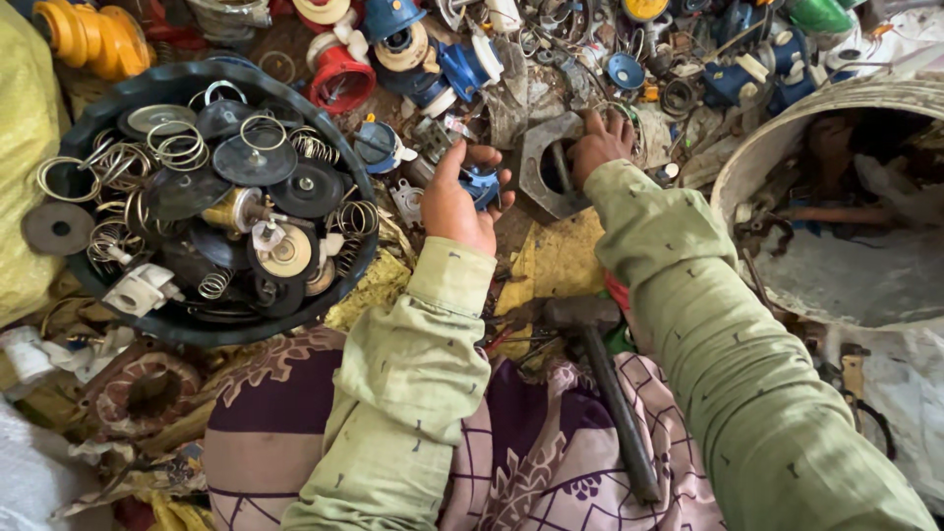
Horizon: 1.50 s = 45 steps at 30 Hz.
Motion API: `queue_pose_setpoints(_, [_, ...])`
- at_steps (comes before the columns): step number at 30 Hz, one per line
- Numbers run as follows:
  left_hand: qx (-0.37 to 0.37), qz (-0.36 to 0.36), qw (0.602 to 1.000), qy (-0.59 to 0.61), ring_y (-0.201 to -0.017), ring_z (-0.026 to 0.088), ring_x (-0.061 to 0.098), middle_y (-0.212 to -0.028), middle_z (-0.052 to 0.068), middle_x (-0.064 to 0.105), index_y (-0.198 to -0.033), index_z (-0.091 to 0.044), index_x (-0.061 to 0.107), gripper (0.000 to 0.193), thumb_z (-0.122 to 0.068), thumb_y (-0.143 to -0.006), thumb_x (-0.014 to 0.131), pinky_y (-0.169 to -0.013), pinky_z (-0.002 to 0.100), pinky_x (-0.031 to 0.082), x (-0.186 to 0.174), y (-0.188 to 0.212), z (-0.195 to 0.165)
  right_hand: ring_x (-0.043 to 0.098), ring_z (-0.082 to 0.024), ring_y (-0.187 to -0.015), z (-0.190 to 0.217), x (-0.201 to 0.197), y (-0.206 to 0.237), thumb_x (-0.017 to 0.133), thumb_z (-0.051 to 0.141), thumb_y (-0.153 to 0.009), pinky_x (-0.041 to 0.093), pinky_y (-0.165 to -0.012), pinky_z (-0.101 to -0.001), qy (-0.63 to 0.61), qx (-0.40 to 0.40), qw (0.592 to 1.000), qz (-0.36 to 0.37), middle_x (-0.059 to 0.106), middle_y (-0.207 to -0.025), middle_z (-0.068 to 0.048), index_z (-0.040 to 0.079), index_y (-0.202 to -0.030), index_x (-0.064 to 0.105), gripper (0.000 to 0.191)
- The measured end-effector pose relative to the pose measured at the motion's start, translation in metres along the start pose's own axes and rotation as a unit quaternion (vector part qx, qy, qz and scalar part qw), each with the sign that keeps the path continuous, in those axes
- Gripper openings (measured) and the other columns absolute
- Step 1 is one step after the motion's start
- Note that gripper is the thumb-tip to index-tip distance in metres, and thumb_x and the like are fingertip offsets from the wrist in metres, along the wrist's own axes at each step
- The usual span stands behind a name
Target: The person sits on the floor surrounded by mechanical parts and uses a hammer to strike and separate components of small mechanical assemblies. They repeatedly pick up parts, position them on a metal block, and strike them to disassemble or adjust the pieces.
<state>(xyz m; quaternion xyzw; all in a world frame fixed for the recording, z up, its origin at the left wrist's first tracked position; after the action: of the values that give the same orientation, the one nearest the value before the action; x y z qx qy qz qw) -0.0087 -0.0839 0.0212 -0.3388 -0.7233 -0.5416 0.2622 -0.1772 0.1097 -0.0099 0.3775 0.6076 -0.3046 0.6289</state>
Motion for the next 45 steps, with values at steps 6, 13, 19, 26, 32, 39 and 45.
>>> queue_pose_setpoints(6, [0.011, 0.002, 1.000, -0.004, -0.074, 0.021, 0.069, -0.086, 0.004, 0.070, -0.087, -0.010, 0.069, 0.032, -0.039, -0.098, 0.060, -0.056, 0.037, 0.052, 0.000, 0.000, -0.004, 0.027, -0.047, -0.138, -0.004, 0.004, -0.005, 0.081, 0.018, -0.064, 0.020, -0.116, -0.0590, 0.005, 0.004, 0.998, 0.061, 0.044, -0.146, -0.013, 0.024, -0.096, 0.084, 0.033])
queue_pose_setpoints(13, [0.003, -0.014, 1.000, -0.010, -0.072, 0.020, 0.069, -0.086, 0.004, 0.071, -0.088, -0.010, 0.070, 0.032, -0.038, -0.098, 0.060, -0.055, 0.037, 0.053, -0.002, -0.003, -0.002, 0.032, -0.045, -0.138, -0.008, -0.036, 0.008, 0.091, 0.026, -0.066, 0.028, -0.118, -0.0555, 0.029, -0.060, 0.997, 0.030, 0.051, -0.147, -0.010, 0.019, -0.088, 0.085, 0.024])
queue_pose_setpoints(19, [0.008, -0.004, 1.000, -0.017, -0.071, 0.020, 0.069, -0.085, 0.005, 0.072, -0.089, -0.009, 0.070, 0.034, -0.040, -0.098, 0.059, -0.054, 0.036, 0.053, -0.002, -0.006, 0.002, 0.043, -0.042, -0.135, -0.019, -0.109, 0.030, 0.089, 0.024, -0.077, 0.038, -0.114, -0.0522, -0.093, -0.045, 0.994, -0.039, 0.059, -0.142, -0.013, 0.013, -0.092, 0.082, 0.020])
queue_pose_setpoints(26, [-0.015, 0.007, 0.999, -0.034, -0.071, 0.020, 0.067, -0.087, 0.006, 0.072, -0.094, -0.007, 0.074, 0.045, -0.046, -0.100, 0.053, -0.055, 0.037, 0.055, -0.003, -0.006, 0.016, 0.059, -0.030, -0.136, 0.026, -0.167, 0.063, 0.079, 0.023, -0.091, 0.050, -0.112, -0.0424, -0.359, -0.092, 0.929, -0.002, 0.057, -0.150, -0.011, 0.014, -0.111, 0.077, 0.022])
queue_pose_setpoints(32, [-0.050, 0.031, 0.998, 0.005, -0.076, 0.021, 0.069, -0.094, 0.006, 0.073, -0.094, -0.010, 0.071, 0.039, -0.045, -0.100, 0.055, -0.059, 0.037, 0.054, -0.003, -0.008, 0.017, 0.034, -0.048, -0.142, 0.048, -0.124, 0.039, 0.081, 0.016, -0.079, 0.031, -0.118, -0.0590, -0.098, -0.041, 0.993, -0.043, 0.044, -0.156, -0.018, 0.018, -0.101, 0.082, 0.022])
queue_pose_setpoints(39, [-0.036, -0.002, 0.999, -0.002, -0.075, 0.021, 0.068, -0.090, 0.005, 0.072, -0.091, -0.010, 0.071, 0.035, -0.042, -0.099, 0.058, -0.059, 0.037, 0.053, -0.004, -0.009, 0.016, -0.003, -0.050, -0.155, 0.054, -0.073, 0.017, 0.084, 0.025, -0.072, 0.001, -0.125, -0.0672, 0.013, -0.016, 0.997, 0.072, 0.010, -0.173, -0.012, 0.019, -0.081, 0.082, 0.011])
queue_pose_setpoints(45, [-0.020, -0.004, 1.000, -0.005, -0.075, 0.021, 0.068, -0.088, 0.005, 0.072, -0.089, -0.011, 0.070, 0.036, -0.043, -0.098, 0.058, -0.057, 0.037, 0.053, -0.004, -0.010, 0.013, -0.010, -0.047, -0.155, 0.063, -0.022, 0.000, 0.061, 0.018, -0.088, -0.006, -0.119, -0.0694, 0.165, -0.013, 0.984, 0.064, 0.010, -0.177, -0.006, 0.009, -0.084, 0.081, 0.022])
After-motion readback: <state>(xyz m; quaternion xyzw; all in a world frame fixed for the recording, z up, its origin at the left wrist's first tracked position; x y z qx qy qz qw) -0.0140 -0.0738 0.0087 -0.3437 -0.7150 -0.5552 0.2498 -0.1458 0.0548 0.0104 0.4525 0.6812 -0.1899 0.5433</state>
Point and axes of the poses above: each hand's wrist, its own y-axis away from the middle knuckle, its own x-axis out of the palm, z = x × y, the point moved 5 cm from there along -y, towards the middle knuckle
